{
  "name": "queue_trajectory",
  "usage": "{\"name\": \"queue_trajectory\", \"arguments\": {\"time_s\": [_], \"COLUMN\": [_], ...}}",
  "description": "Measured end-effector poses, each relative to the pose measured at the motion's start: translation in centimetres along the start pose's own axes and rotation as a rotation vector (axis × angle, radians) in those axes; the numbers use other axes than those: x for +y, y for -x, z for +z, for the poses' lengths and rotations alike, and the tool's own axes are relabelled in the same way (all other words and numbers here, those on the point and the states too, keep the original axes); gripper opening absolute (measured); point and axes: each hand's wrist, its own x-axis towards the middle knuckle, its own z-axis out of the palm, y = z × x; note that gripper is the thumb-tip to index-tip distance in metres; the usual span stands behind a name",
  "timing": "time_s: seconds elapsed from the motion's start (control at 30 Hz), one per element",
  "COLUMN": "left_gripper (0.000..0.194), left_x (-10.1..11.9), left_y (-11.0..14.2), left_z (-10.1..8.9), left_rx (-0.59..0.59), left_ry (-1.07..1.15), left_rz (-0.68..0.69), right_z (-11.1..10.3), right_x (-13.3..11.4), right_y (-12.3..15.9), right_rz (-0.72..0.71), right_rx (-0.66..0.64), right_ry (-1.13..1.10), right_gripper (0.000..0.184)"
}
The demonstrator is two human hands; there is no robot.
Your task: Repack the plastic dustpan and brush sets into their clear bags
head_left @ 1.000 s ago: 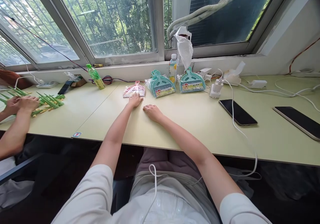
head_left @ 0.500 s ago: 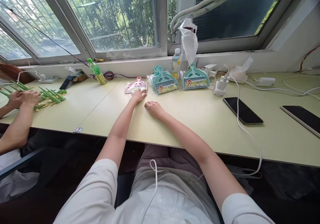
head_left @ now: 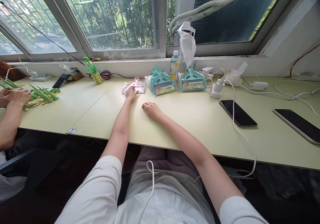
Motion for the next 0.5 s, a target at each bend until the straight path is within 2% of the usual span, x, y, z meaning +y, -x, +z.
{"name": "queue_trajectory", "arguments": {"time_s": [0.13, 0.27, 0.5], "left_gripper": [0.058, 0.060, 0.100], "left_x": [-0.3, -0.3, -0.6], "left_y": [0.0, 0.6, 1.4], "left_z": [0.0, -0.4, -0.8], "left_rx": [0.072, 0.071, 0.136], "left_ry": [-0.047, -0.052, -0.036], "left_rz": [-0.157, -0.194, -0.199], "right_z": [0.1, 0.3, 0.4], "right_x": [0.1, 0.2, 0.3], "right_y": [-0.1, -0.2, -0.3], "right_rz": [0.003, -0.001, -0.008], "right_rx": [0.001, 0.008, 0.009], "right_ry": [-0.010, -0.016, -0.004], "right_gripper": [0.035, 0.034, 0.033]}}
